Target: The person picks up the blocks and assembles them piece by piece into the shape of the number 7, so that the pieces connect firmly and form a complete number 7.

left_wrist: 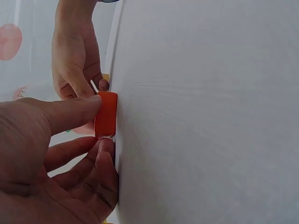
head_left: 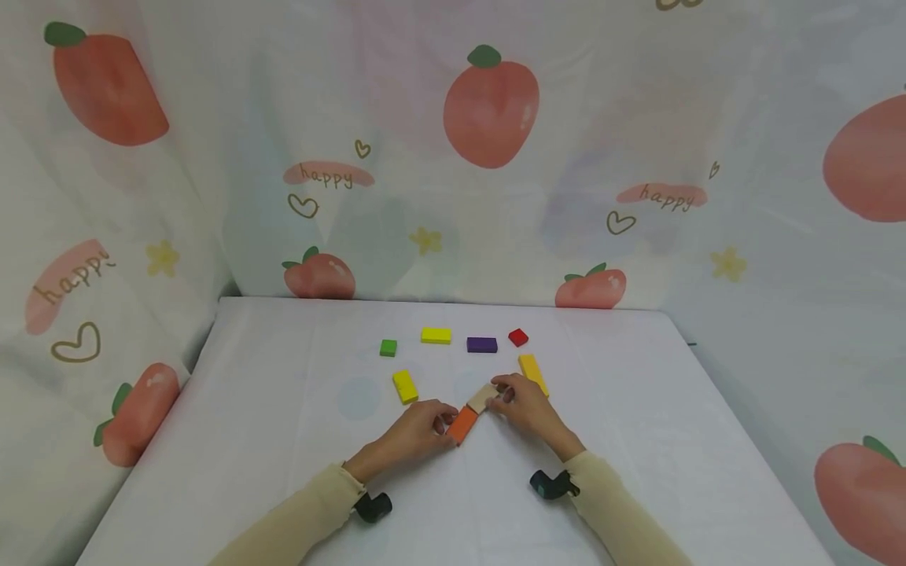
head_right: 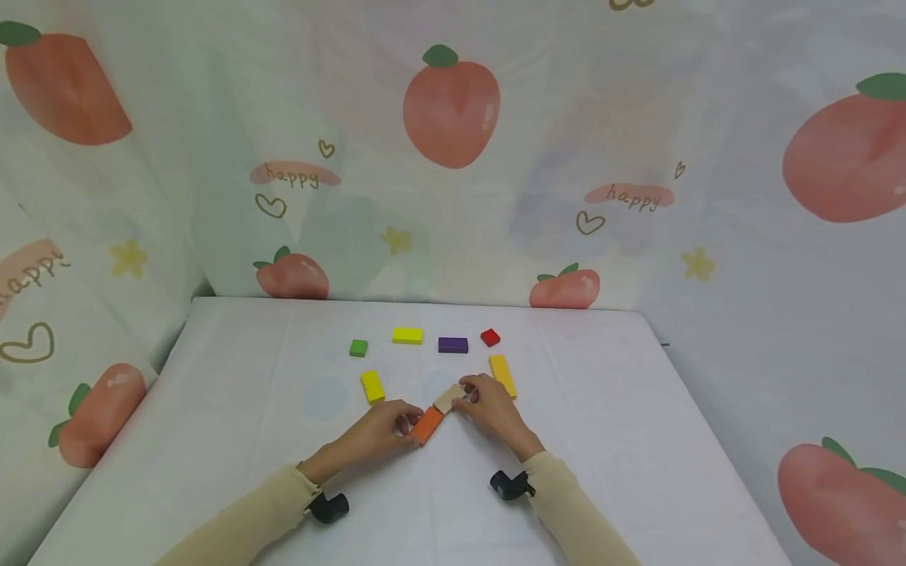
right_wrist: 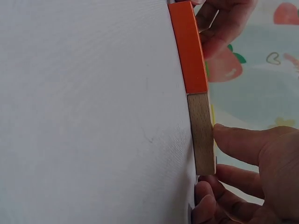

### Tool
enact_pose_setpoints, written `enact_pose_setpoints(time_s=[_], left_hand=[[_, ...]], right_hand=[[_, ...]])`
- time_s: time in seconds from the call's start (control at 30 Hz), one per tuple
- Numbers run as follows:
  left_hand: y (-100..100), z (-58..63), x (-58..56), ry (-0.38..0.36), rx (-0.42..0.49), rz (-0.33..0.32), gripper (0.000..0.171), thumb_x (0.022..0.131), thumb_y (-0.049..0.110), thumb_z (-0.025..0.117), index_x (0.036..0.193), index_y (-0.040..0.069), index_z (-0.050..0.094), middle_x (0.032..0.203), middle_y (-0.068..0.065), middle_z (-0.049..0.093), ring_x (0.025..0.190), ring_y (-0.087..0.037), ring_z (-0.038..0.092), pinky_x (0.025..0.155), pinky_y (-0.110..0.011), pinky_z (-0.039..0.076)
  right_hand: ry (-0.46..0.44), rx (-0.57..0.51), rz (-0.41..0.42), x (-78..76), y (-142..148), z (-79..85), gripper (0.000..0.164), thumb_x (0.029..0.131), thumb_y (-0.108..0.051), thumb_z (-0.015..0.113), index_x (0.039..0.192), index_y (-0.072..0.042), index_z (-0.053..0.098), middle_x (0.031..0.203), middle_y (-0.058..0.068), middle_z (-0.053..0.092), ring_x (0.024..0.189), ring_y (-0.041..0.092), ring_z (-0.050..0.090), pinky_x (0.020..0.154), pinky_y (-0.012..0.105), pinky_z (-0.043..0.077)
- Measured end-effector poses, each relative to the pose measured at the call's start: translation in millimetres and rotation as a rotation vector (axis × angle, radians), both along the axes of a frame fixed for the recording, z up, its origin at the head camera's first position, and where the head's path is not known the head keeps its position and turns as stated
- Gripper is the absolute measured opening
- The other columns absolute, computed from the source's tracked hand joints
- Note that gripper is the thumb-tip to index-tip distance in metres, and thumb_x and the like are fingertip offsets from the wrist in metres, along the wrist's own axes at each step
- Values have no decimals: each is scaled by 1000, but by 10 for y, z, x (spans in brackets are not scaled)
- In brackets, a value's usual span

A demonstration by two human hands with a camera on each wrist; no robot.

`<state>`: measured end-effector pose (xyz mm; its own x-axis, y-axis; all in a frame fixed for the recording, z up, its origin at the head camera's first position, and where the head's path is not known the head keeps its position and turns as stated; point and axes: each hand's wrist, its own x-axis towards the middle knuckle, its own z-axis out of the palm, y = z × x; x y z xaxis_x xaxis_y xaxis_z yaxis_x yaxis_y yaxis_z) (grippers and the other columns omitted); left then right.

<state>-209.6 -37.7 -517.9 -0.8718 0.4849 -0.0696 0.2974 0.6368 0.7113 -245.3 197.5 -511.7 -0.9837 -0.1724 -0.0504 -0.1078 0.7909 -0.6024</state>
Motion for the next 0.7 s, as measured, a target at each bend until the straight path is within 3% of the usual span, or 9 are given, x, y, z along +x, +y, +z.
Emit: enact_pose_setpoints(time_s=[0.4, 0.7], left_hand=[[13, 7, 3, 20, -15, -7, 43, 85, 17, 76, 126, 9, 66, 104, 3, 67, 79, -5, 52, 70, -17, 45], [40, 3, 23, 45, -22, -21, 49, 86, 21, 75, 132, 11, 61, 105, 2, 65, 78, -5, 51, 69, -16, 45]], right_hand=[[-19, -1, 13, -46, -25, -10, 36, 87, -20, 75, 121, -12, 68, 94, 0, 62, 83, 14, 51, 70, 26, 44], [-24, -29, 24, -70, -26, -25, 35, 88, -23, 74, 121, -14, 68, 94, -1, 62, 88, 15, 52, 74, 27, 45]])
